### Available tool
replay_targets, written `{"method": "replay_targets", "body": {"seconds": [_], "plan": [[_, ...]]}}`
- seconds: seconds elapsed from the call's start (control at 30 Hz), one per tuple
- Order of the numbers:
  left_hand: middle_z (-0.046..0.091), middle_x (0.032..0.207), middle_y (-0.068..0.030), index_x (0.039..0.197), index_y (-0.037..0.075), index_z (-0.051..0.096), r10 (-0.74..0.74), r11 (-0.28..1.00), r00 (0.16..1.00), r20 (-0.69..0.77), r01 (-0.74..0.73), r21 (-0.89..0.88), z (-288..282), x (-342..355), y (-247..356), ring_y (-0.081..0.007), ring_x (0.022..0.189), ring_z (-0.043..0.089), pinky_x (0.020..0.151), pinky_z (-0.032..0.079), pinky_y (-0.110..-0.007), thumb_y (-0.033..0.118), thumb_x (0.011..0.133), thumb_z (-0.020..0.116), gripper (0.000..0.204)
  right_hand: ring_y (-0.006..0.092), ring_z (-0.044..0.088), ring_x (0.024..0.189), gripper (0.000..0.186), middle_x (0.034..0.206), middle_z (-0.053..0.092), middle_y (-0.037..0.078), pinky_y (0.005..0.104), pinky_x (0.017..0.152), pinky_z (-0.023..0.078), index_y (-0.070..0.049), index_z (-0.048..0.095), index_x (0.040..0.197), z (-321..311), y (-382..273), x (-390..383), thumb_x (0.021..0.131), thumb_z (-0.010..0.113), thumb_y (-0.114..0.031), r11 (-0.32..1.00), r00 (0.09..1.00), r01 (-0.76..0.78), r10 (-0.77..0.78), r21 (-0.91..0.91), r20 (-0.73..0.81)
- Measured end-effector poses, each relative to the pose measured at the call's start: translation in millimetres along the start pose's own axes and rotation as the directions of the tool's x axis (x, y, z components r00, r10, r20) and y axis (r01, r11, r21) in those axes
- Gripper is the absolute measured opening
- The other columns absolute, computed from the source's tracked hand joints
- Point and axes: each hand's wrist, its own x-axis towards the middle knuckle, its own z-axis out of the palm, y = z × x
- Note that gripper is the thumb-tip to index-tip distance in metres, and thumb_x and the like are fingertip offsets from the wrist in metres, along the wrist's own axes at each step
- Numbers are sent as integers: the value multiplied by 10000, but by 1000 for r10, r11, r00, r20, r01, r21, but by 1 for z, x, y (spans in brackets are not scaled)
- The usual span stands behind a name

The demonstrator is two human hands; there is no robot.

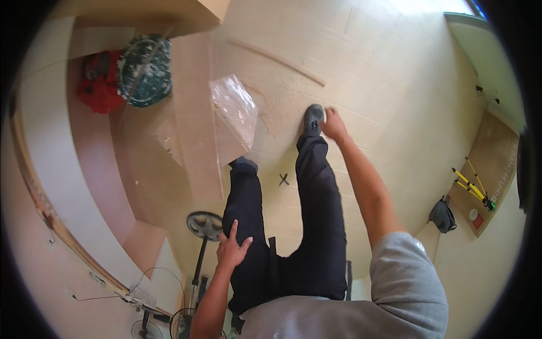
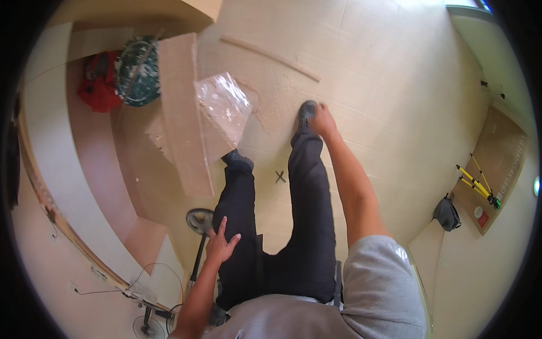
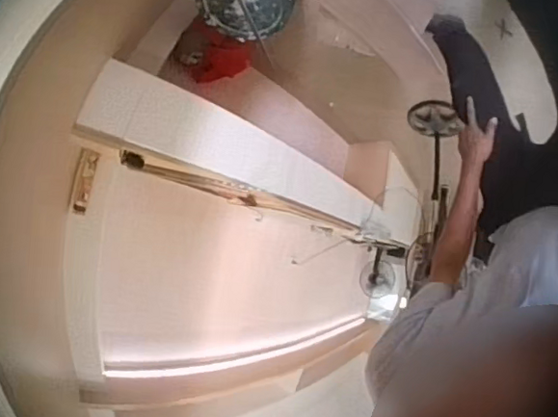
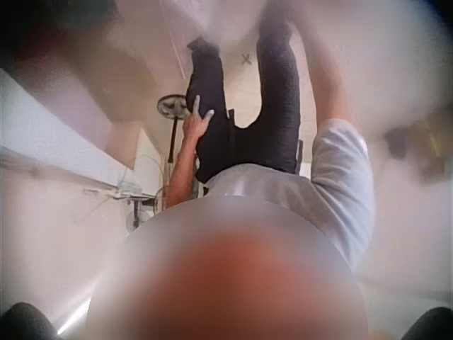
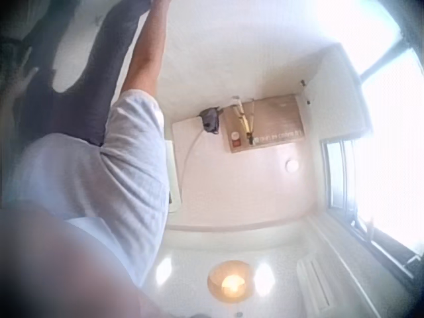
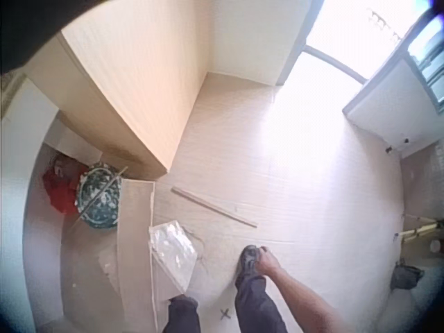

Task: The person uses a hand saw to cut a wooden plank on the floor, then moves to a workbench to measure and mark the wood with a pencil and ruler. The person handles the plank, saw, ruler, and pencil throughout the task.

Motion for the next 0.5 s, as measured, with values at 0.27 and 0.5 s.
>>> {"method": "replay_targets", "body": {"seconds": [0.27, 0.5], "plan": [[374, 1439, -347, 1591, 262, 350, -57, 995, 990, -126, 67, 74, 10, 1, 70, -571, 1185, 559, 972, 509, -574, 580, 888, 692, 844, 430, 270, 1528, 654, 1714, 145, 157, 630, 1145, 359, -287, 501, 1524, 47, 28, 178, 891, 564, -133, 914, 958, -83, 183, -396, 221], [364, 1448, -350, 1572, 245, 385, -99, 985, 988, -115, 114, 126, -1, 11, 99, -557, 1207, 548, 977, 506, -581, 593, 878, 696, 837, 402, 210, 1555, 769, 1712, 152, 99, 678, 1170, 295, -264, 441, 1564, 91, 51, 244, 857, 741, -281, 888, 947, -30, 172, -458, 272]]}}
